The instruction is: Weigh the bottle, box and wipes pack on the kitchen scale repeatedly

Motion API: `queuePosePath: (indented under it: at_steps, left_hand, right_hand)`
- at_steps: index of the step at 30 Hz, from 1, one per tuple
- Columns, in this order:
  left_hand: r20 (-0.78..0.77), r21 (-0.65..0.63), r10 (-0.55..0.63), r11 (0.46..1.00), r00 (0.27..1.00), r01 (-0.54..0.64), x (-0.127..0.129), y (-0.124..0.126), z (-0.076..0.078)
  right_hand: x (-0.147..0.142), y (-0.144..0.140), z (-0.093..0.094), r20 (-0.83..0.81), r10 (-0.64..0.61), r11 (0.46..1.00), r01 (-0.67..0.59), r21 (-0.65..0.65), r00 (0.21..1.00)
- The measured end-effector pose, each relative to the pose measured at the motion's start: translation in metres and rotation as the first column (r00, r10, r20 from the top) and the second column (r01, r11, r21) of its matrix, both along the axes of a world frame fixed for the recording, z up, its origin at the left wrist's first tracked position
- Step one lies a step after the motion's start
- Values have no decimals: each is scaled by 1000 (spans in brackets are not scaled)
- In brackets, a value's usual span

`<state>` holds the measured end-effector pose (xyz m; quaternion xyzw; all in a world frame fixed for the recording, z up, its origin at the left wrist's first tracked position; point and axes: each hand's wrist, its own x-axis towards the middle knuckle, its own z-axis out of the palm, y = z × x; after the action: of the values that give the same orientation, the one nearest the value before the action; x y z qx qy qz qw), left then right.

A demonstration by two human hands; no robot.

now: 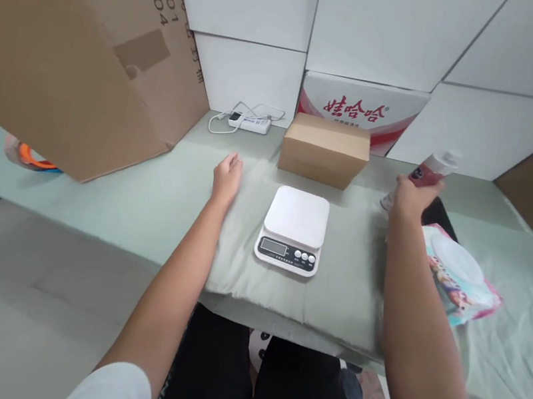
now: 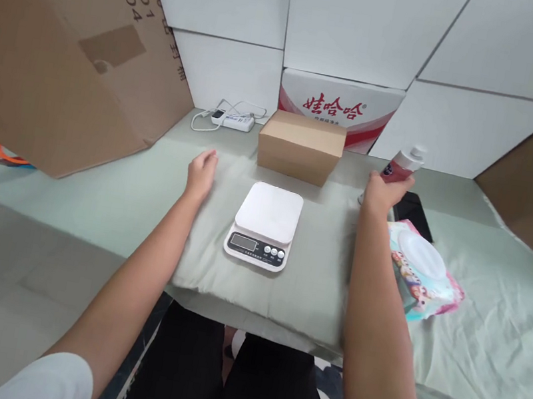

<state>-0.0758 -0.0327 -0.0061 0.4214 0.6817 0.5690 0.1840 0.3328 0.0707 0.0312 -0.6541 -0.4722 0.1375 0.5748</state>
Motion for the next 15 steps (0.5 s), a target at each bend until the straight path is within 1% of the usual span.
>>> queuePosePath:
  at_steps: [2,3,5,7,9,10,11,13,15]
  left_hand:
    - [-11,-14,-11,1000,1000,11,2,2,2]
    - [-18,-20,-13,1000,1000,12,2,4,3]
    - [-31,-36,-14,999,999,13,1,6,2]
    - [-47,-48,-20,999,999,18,-1,8,0]
    - [-68,-57,-28,998,997,24,-3,9,-2]
    - [-79,-59,-34,998,996,29,-3,9,-3]
    - [-89,-59,-40,998,995,35,-4,9,-4]
    - [-100,-59,-52,997,994,47,-4,9,-5]
    - [-105,-59,-57,997,993,51,-4,9,-5]
  right_hand:
    - [-3,-2,-3,-75,-114,993,112,-27,991]
    - [-6,-5,-3,-104,-146,989,145,-12,984]
    - [-16,-14,1,-130,-127,985,140,103,983]
    - [-31,-27,7,-111,-73,951,103,290,991]
    - [-51,-45,15,-44,14,885,8,466,999]
    - [-62,-55,17,-17,75,851,-55,523,997]
    - [-74,-65,19,-6,152,824,-124,553,988]
    - [-97,-86,18,-32,359,790,-285,543,933]
    - [-116,-105,14,-74,545,746,-442,498,835]
